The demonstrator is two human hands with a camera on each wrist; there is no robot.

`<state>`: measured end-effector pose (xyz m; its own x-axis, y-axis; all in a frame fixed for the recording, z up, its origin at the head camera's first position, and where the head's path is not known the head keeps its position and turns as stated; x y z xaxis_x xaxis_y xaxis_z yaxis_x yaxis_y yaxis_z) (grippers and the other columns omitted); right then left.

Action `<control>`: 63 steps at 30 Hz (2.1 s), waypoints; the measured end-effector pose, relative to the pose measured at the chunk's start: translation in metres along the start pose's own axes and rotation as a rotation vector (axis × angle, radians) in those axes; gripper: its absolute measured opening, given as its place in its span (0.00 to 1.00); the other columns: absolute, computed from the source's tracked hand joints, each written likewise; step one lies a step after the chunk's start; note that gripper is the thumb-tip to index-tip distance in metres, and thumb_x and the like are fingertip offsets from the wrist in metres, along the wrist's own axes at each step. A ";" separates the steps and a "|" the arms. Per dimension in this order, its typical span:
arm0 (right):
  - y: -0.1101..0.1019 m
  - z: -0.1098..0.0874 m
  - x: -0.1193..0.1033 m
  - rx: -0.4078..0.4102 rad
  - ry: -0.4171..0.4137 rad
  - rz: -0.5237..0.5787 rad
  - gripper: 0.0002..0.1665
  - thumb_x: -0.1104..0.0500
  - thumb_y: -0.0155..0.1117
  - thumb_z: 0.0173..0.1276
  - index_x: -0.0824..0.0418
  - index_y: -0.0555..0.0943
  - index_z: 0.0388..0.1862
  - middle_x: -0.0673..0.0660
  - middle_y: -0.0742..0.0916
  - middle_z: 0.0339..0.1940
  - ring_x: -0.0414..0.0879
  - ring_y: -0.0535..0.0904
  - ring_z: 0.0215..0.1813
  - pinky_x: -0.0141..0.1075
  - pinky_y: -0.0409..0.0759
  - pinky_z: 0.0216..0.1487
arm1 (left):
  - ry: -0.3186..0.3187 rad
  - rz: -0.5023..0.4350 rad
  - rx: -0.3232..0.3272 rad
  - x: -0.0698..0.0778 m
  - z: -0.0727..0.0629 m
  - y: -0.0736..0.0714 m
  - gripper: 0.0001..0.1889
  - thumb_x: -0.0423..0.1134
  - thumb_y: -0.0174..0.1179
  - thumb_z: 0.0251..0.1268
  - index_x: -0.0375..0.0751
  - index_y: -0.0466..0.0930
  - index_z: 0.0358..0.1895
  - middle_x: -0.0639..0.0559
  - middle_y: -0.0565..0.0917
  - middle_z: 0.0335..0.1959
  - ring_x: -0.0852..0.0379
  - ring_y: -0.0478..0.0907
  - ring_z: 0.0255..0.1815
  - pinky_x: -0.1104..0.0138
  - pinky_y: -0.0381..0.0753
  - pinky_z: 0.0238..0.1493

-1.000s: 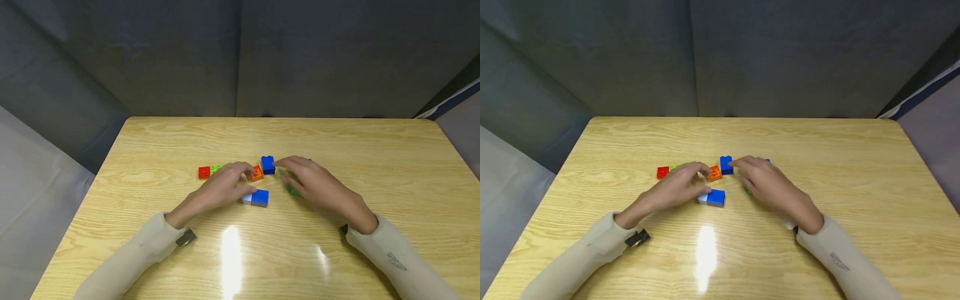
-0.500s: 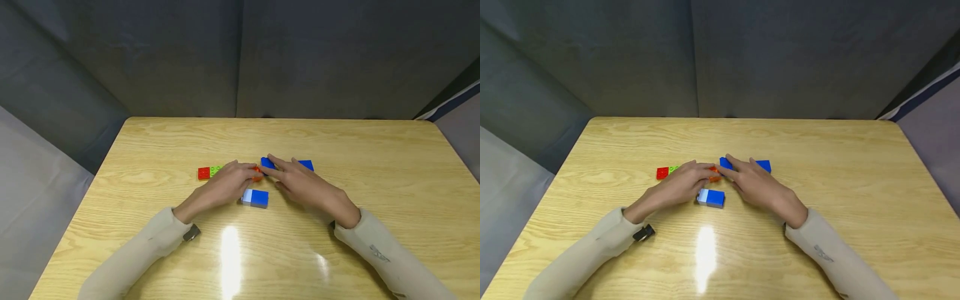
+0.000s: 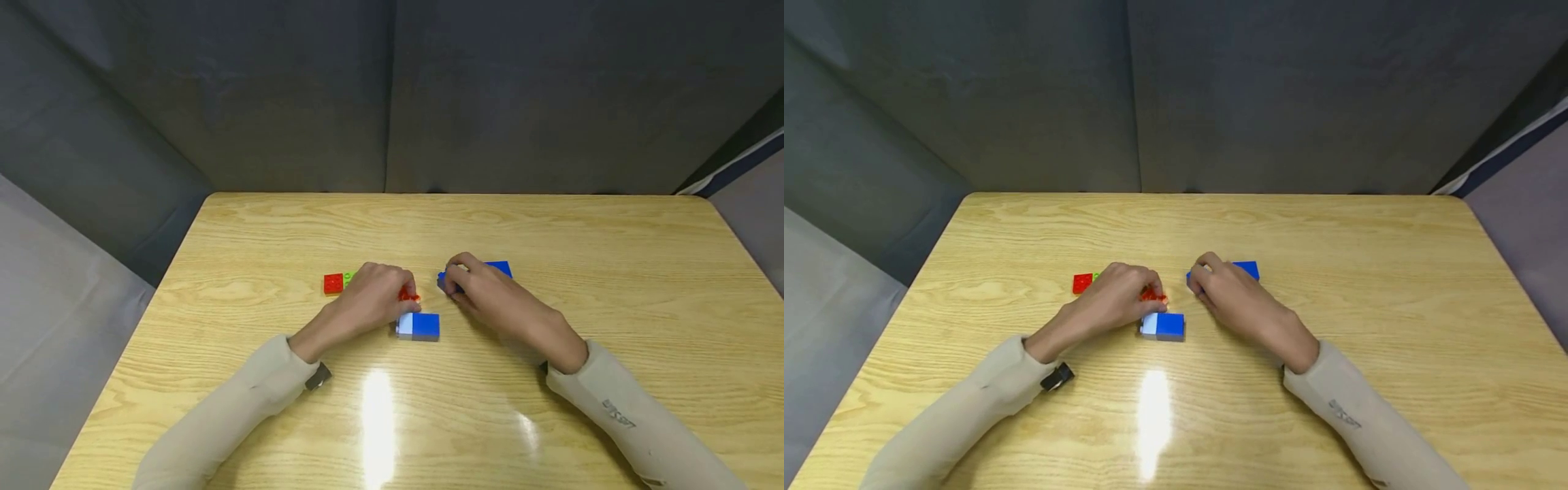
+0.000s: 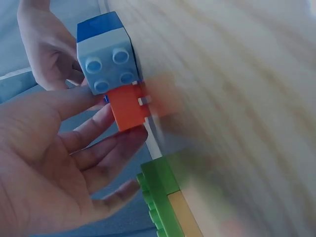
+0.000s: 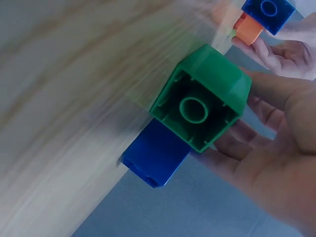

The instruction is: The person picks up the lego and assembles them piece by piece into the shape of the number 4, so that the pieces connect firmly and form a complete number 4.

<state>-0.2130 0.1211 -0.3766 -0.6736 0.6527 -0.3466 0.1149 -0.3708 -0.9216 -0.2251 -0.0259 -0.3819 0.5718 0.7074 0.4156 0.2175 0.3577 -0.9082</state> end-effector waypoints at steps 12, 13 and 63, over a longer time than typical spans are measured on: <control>-0.024 -0.007 0.010 0.103 0.166 0.160 0.24 0.69 0.65 0.72 0.67 0.77 0.66 0.66 0.82 0.63 0.59 0.83 0.58 0.53 0.86 0.51 | -0.110 -0.372 0.167 -0.007 -0.003 -0.025 0.24 0.28 0.63 0.74 0.33 0.73 0.71 0.41 0.79 0.59 0.50 0.79 0.54 0.61 0.82 0.58; -0.027 -0.008 0.009 0.134 0.159 0.177 0.24 0.69 0.65 0.72 0.66 0.77 0.66 0.66 0.82 0.63 0.59 0.83 0.56 0.53 0.86 0.50 | -0.114 -0.440 0.192 -0.008 -0.004 -0.028 0.25 0.28 0.62 0.74 0.32 0.73 0.72 0.40 0.77 0.59 0.49 0.79 0.55 0.62 0.82 0.60; -0.073 -0.025 -0.015 0.433 -0.079 0.794 0.18 0.77 0.62 0.71 0.74 0.83 0.59 0.56 0.87 0.60 0.47 0.84 0.55 0.29 0.86 0.45 | 0.101 -1.072 0.348 0.023 -0.015 -0.055 0.21 0.19 0.69 0.61 0.23 0.80 0.58 0.36 0.86 0.54 0.45 0.87 0.51 0.58 0.86 0.54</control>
<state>-0.1930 0.1547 -0.3085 -0.5636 0.0580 -0.8240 0.2930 -0.9186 -0.2651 -0.2121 -0.0384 -0.3230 0.2873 -0.1134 0.9511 0.4111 0.9115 -0.0155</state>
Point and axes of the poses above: each hand's wrist, its own z-axis towards the middle knuckle, its own y-axis out of the palm, x = y × z, the point moved 7 cm from there along z, towards the middle knuckle
